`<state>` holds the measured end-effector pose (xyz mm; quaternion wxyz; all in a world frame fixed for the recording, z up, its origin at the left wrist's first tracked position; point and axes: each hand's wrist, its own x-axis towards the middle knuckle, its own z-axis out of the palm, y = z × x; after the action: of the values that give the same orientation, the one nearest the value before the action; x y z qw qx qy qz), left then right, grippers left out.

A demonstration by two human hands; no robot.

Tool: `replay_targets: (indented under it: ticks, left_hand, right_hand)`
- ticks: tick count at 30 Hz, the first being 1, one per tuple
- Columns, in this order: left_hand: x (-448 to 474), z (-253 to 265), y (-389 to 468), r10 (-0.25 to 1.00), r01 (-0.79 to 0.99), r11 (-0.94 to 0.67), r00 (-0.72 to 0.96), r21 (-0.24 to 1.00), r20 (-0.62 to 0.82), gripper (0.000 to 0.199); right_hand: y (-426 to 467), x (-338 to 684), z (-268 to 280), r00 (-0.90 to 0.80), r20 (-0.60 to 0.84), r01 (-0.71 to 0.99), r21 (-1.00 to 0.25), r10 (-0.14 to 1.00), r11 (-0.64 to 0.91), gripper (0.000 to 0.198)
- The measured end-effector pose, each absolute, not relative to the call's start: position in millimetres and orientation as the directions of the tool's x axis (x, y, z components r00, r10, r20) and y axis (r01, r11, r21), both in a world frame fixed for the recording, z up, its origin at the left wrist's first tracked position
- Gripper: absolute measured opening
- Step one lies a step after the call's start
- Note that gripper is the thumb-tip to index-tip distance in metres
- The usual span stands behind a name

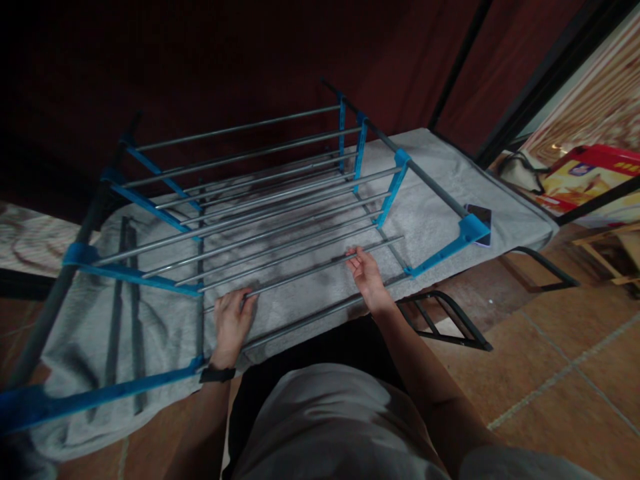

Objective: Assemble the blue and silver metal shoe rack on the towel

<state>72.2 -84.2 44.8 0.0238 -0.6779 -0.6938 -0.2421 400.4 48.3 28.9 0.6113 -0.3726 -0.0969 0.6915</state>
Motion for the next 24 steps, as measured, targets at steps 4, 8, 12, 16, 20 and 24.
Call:
replay_targets:
  ticks: [4,8,12,16,20,24]
  left_hand:
    - [72.8,45.5,-84.0,0.935,0.952,-0.04,-0.072,0.305,0.348,0.03]
    - [73.2,45.8,-83.5,0.936,0.95,-0.053,-0.06,0.309,0.347,0.03]
    - [72.6,44.4,-83.7,0.933,0.945,-0.064,-0.058,0.321,0.355,0.03]
    - [72.2,44.4,-85.0,0.93,0.946,-0.062,-0.061,0.317,0.362,0.029]
    - [73.9,47.7,-86.5,0.934,0.953,-0.065,-0.047,0.297,0.355,0.028]
    - [75.4,50.9,-87.5,0.933,0.958,-0.07,-0.036,0.277,0.358,0.031]
  right_hand:
    - [47.5,401.4,31.7,-0.002,-0.36,-0.769,-0.596,0.933,-0.232,0.009]
    - [47.6,400.6,30.0,0.034,-0.351,-0.772,-0.603,0.936,-0.199,0.013]
    - [47.1,399.2,26.6,0.06,-0.368,-0.793,-0.582,0.928,-0.18,0.024]
    - [46.3,398.9,26.9,0.057,-0.368,-0.782,-0.595,0.928,-0.188,0.024]
    - [46.3,399.7,31.9,0.044,-0.365,-0.759,-0.618,0.93,-0.207,0.017]
    - [45.4,400.7,37.3,-0.004,-0.32,-0.757,-0.618,0.947,-0.212,0.01]
